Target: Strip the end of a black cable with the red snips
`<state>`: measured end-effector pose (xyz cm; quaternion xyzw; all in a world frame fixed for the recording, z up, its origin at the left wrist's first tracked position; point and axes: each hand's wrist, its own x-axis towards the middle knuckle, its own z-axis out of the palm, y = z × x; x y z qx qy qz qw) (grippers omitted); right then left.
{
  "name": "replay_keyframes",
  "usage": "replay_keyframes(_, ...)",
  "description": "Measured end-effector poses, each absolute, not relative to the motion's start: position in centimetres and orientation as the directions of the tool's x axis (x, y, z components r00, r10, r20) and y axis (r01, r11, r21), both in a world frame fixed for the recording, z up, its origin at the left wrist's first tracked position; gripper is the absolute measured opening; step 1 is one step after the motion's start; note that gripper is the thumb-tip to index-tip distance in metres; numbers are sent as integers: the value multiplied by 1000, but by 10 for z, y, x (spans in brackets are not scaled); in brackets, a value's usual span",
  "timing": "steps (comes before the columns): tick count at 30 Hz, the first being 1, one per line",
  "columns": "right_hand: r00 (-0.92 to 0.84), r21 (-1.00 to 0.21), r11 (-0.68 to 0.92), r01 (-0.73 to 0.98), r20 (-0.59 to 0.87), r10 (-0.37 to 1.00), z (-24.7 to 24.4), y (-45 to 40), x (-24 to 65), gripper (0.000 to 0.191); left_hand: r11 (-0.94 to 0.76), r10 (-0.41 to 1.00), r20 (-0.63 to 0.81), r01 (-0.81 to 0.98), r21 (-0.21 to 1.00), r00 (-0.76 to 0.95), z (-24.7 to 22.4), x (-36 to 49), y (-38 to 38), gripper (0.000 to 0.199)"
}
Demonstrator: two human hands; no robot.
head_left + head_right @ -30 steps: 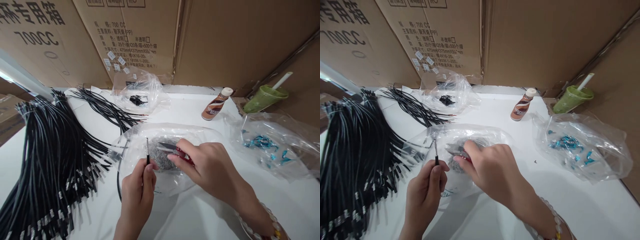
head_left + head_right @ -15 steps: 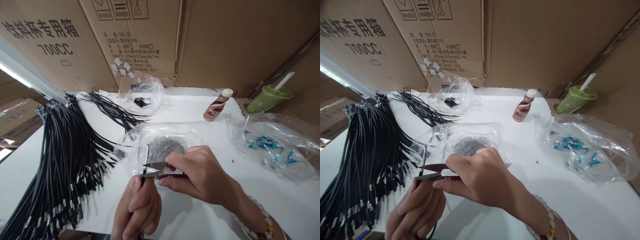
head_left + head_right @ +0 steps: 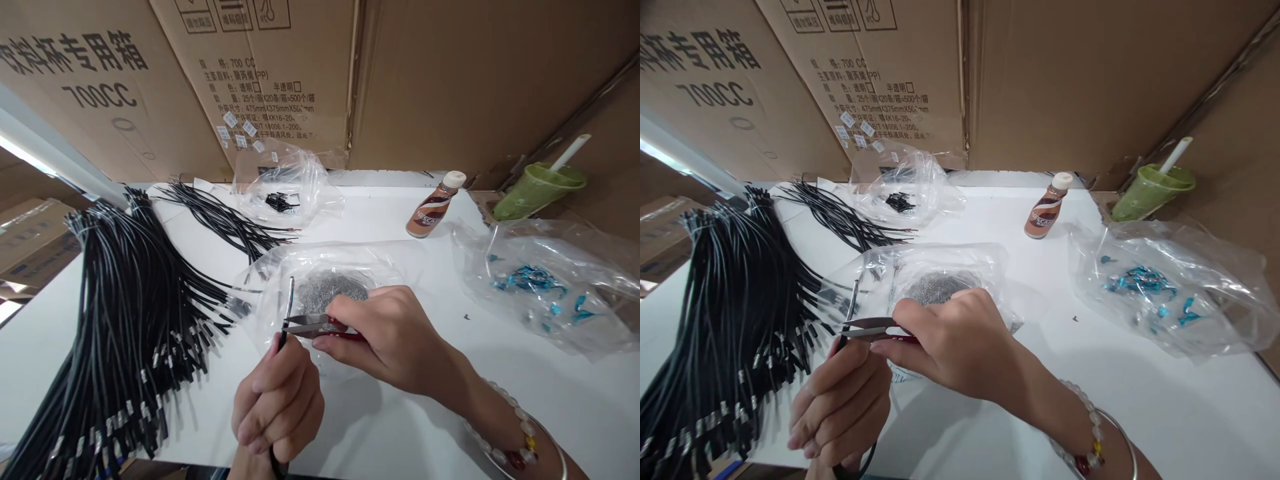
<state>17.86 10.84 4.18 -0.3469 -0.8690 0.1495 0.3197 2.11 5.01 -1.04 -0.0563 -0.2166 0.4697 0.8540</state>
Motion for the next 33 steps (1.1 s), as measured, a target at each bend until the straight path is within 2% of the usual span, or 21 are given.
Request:
replay_keyframes(10,-585,-661,631,405,343,735,41,111,180,38,578,809,394,-714,-396,436,-13,28,54,45)
replay_keyframes(13,-574,-666,616,420,331,749,41,112,181,36,585,799,423,-713,-387,427,-10,31,58,45)
replay_keyframes(21,-589,-661,553,507,203,782,42,114,181,36,559,823,325,-765,-318,466,-11,29,61,46)
replay_keyframes(25,-567,-627,517,583,141,811,38,120,184,37,487,871,153,-862,-141,467,-14,29,67,48)
replay_keyframes(29,-528,-584,435,686,13,849,30,132,186,37,351,934,-135,-919,177,331,-17,34,79,51)
replay_keyframes(33,-489,-431,419,799,-61,870,27,140,187,35,331,933,-295,-814,478,206,-17,38,90,48)
